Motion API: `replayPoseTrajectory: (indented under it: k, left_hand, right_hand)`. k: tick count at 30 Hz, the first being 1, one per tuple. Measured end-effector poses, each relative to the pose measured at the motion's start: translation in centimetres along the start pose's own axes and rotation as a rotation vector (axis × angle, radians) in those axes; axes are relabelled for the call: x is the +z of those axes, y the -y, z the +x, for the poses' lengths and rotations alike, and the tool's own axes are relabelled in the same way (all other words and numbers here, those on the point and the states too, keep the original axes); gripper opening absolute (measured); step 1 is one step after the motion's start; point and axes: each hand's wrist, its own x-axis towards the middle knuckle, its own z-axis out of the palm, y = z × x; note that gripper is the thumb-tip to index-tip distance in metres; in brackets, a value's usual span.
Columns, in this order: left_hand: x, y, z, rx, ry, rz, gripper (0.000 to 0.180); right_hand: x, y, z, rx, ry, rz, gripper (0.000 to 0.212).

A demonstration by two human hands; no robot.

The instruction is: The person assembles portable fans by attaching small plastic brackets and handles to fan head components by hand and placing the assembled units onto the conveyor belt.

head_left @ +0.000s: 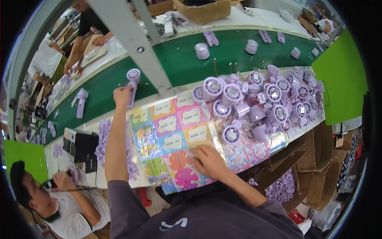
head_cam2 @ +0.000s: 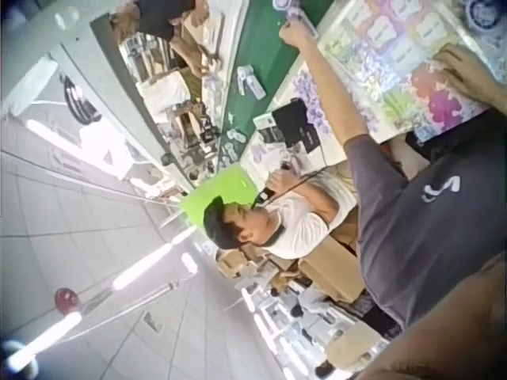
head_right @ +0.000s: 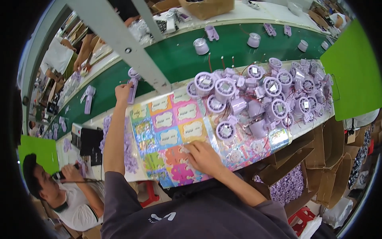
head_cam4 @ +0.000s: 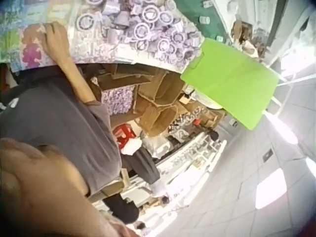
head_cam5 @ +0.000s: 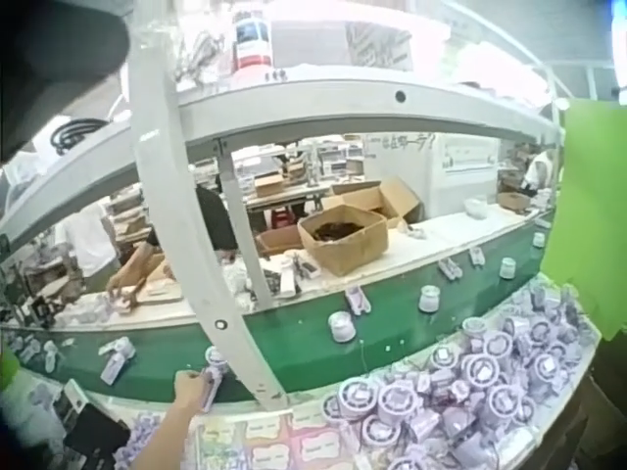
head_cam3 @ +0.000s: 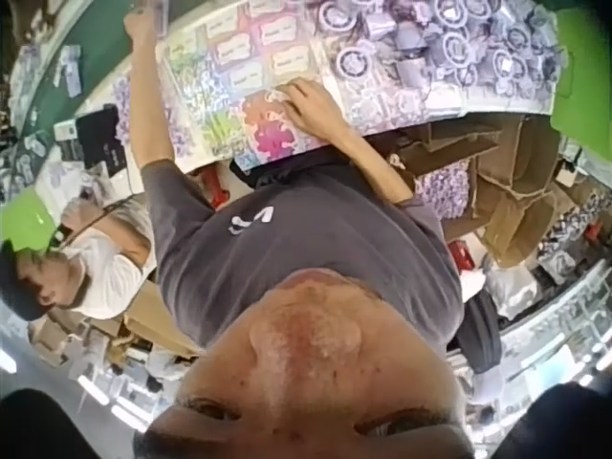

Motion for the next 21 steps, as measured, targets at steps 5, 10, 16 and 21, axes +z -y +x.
replayPoseTrajectory:
  k: [5, 10, 16, 21]
  left_hand:
    - [4.8, -2.9, 2.3, 0.393, -0.457, 0.433, 0.045]
    - [6.8, -13.3, 2.6, 1.143, -0.242, 0.149, 0.052]
    - [13.7, -21.6, -0.6, 0.952, 0.891, 0.011, 0.08]
    - [18.1, -20.5, 1.5, 1.066, 0.828, -0.088, 0.063]
  right_hand:
    - [-0.2, -0.4, 0.6, 0.056, -0.007, 0.003, 0.025]
    - [-0.1, -0.2, 1.0, 0.097, -0.035, 0.037, 0.021]
    - [0.4, -0.4, 0.6, 0.107, -0.006, 0.03, 0.023]
    - [0.6, -0.7, 0.4, 0.126, 0.016, 0.067, 0.028]
